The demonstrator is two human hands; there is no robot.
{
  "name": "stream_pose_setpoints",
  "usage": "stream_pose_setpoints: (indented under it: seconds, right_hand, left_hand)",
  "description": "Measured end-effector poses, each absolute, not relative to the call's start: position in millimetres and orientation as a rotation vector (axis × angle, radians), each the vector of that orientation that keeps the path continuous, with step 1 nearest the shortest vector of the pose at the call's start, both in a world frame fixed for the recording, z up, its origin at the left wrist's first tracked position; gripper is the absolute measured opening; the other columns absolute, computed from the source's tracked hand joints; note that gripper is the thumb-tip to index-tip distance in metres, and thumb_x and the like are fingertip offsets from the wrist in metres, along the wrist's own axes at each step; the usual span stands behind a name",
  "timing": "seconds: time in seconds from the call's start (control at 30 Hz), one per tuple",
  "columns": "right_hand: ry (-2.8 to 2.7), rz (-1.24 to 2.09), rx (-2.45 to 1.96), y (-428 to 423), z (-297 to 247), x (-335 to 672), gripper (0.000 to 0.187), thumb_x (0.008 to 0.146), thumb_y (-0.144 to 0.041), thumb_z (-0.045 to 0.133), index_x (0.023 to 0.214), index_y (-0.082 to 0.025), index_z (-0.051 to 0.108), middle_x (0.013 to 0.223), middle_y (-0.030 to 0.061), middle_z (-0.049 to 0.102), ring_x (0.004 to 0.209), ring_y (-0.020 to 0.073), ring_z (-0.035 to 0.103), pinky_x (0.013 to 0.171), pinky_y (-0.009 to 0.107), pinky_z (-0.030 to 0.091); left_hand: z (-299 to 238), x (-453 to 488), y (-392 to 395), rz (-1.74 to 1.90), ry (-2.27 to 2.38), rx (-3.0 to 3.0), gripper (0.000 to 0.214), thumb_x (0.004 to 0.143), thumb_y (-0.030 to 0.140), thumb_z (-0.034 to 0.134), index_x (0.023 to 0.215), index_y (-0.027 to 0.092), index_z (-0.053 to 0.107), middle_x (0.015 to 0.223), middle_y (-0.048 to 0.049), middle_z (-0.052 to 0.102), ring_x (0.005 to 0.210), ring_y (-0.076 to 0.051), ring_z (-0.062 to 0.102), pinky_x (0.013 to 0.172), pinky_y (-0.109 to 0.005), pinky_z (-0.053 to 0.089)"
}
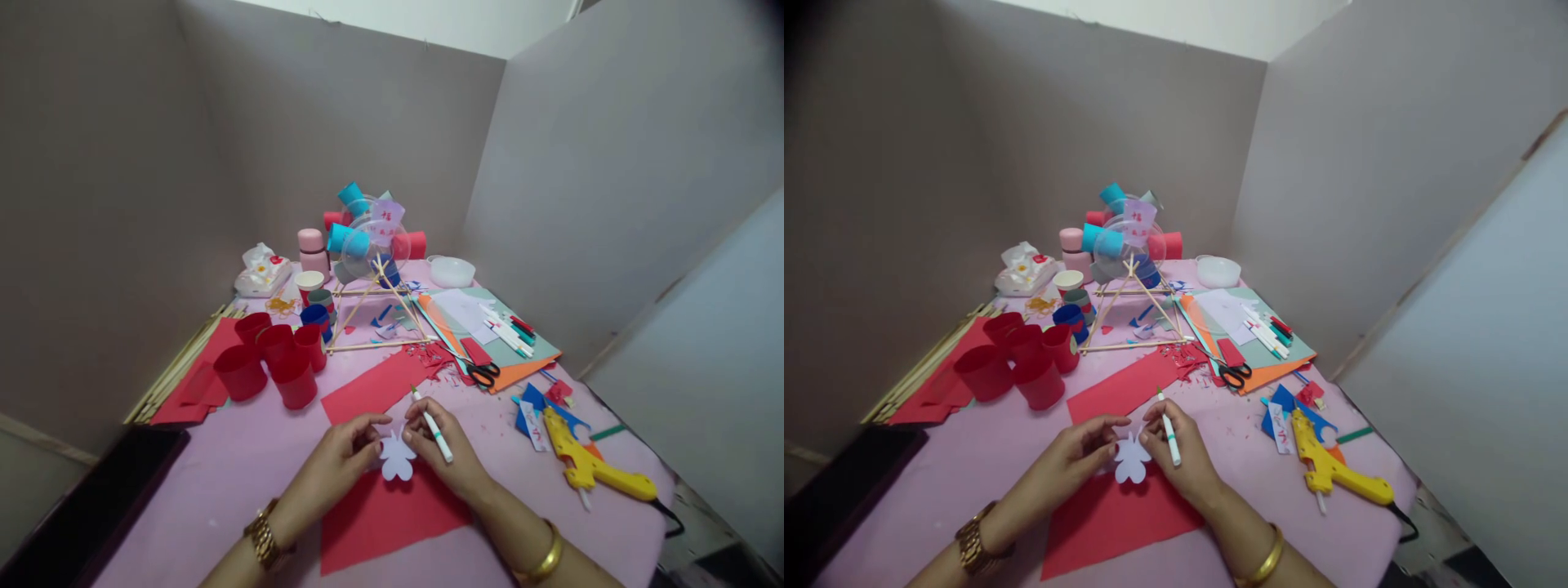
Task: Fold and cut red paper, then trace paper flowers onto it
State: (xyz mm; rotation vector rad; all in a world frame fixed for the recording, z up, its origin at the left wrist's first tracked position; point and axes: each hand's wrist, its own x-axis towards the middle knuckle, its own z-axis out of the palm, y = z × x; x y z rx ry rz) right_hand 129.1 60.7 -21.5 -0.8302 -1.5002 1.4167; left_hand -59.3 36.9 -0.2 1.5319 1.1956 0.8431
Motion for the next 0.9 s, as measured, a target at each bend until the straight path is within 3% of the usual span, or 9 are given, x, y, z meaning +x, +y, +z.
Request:
stream_pose_setpoints:
  seconds: [0.13,0.3,0.43,0.67,0.8,0.9]
  right_hand:
    - [-1.571,1.39,-0.841,57,-22,125,0.014,0.081,-0.027,0.061,0.09,-0.02,0.052,0.069,-0.0035,0.052,0.061,0.0121,0.05,0.058,0.023,0.04]
    - [-1.565,1.391,-0.869,55,-22,122,0.017,0.077,-0.023,0.064,0.088,-0.021,0.051,0.077,-0.0018,0.056,0.062,0.012,0.052,0.058,0.023,0.042]
    - [-1.572,1.432,-0.889,55,-19,120,0.017,0.077,-0.019,0.062,0.09,-0.02,0.051,0.075,-0.0018,0.056,0.063,0.0129,0.055,0.059,0.025,0.045]
    - [-1.572,1.428,-0.915,56,-20,117,0.016,0.077,-0.022,0.062,0.089,-0.02,0.052,0.071,-0.0027,0.056,0.062,0.0131,0.056,0.058,0.024,0.046]
    - [-1.516,1.404,-0.9,65,-19,118,0.017,0.08,-0.03,0.061,0.09,-0.021,0.05,0.071,-0.0031,0.054,0.059,0.0129,0.057,0.056,0.024,0.046]
    - [-1.496,1.305,-0.925,77,-11,119,0.02,0.08,-0.032,0.061,0.091,-0.021,0.049,0.071,-0.0028,0.054,0.06,0.013,0.057,0.057,0.025,0.046]
  left_hand:
    - [-7,-56,39,0.9,1.17,1.441,0.038,0.075,0.031,0.058,0.11,0.016,0.058,0.079,-0.0011,0.059,0.071,-0.016,0.055,0.065,-0.028,0.042]
    - [-10,-45,44,0.983,1.18,1.311,0.042,0.07,0.038,0.061,0.106,0.016,0.057,0.072,0.0016,0.054,0.058,-0.012,0.05,0.055,-0.026,0.041]
    - [-10,-43,46,1.013,1.186,1.255,0.05,0.066,0.044,0.066,0.106,0.016,0.055,0.072,0.0012,0.054,0.059,-0.013,0.052,0.053,-0.025,0.042]
    - [-17,-46,51,1.04,1.302,1.355,0.046,0.078,0.052,0.052,0.104,0.013,0.056,0.065,0.0012,0.056,0.051,-0.013,0.052,0.048,-0.024,0.041]
    - [-9,-57,50,1.113,1.476,1.559,0.042,0.089,0.043,0.038,0.119,0.017,0.05,0.082,-0.0044,0.065,0.071,-0.019,0.062,0.066,-0.03,0.048]
    - [-5,-70,49,1.137,1.615,1.782,0.037,0.087,0.039,0.045,0.118,0.021,0.054,0.107,-0.0085,0.064,0.1,-0.025,0.058,0.09,-0.04,0.043]
